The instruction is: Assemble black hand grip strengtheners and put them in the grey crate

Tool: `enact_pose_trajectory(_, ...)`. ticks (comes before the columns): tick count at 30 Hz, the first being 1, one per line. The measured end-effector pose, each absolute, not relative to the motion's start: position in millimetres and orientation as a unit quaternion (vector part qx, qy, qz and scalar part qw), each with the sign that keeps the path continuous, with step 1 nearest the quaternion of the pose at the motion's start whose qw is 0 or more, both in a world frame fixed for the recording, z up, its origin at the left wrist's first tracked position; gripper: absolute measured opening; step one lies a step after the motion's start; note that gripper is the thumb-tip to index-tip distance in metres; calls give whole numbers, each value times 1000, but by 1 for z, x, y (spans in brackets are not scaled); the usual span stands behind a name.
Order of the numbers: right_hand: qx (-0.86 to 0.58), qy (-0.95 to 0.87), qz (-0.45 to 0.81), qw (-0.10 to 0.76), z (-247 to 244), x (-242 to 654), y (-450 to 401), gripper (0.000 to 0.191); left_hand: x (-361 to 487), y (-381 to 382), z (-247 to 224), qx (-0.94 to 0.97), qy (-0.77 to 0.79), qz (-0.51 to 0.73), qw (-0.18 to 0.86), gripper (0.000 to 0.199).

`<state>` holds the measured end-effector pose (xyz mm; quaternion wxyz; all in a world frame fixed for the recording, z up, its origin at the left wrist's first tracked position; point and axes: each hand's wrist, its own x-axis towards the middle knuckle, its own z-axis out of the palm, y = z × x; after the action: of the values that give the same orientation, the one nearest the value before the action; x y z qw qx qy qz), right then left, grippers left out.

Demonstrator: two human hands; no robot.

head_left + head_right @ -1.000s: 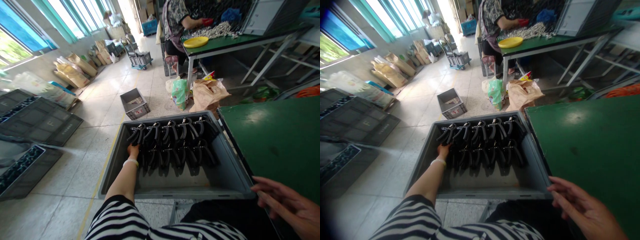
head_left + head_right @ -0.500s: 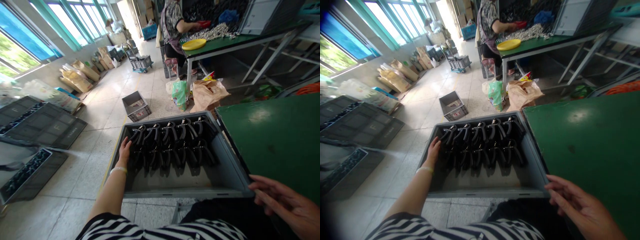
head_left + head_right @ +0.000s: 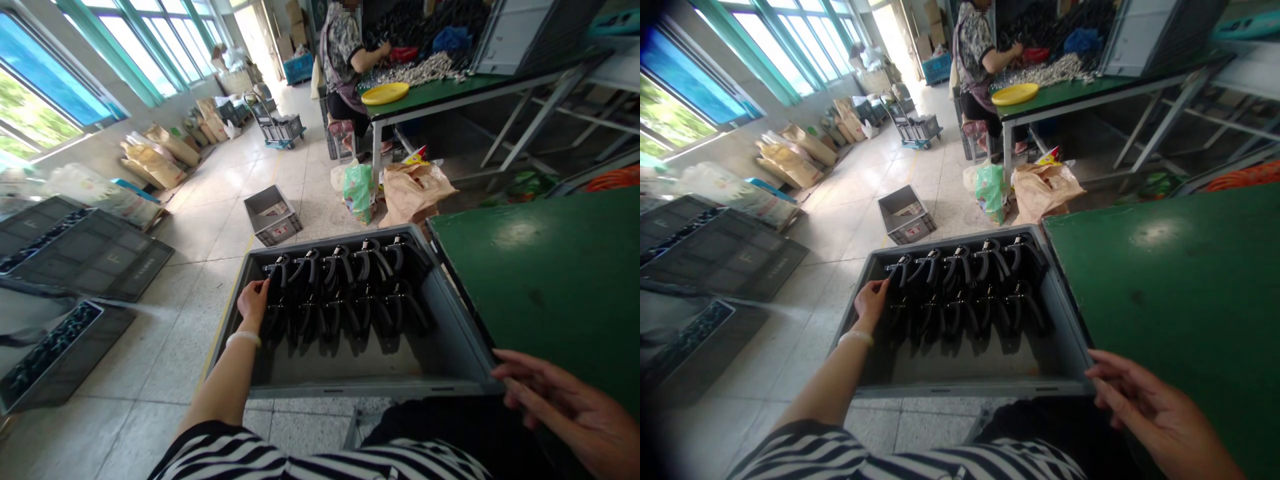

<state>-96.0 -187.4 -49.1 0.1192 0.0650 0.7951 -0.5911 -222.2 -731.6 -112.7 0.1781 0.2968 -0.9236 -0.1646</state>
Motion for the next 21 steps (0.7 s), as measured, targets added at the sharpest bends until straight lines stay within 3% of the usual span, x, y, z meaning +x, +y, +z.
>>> enact_pose_trajectory(8,27,790,-598,134,-38,-101,-197,43,-230,-718,-95,337,-913,-154,172,35)
enact_pose_trajectory(12,9,795,-593,125,-14,-95,-209,40,-244,-686,-65,312,-910,-158,223,32)
enact_pose_trajectory(15,-44,837,-535,104,12,-77,-206,33,-267,-610,-39,114,-932,-212,272,26)
enact_pose_trajectory(18,-50,873,-481,63,36,-50,-189,32,-278,-483,-8,-173,-919,-319,156,21)
enact_pose_trajectory(21,7,896,-445,12,54,-11,-165,33,-257,-334,22,-488,-815,-313,16,24)
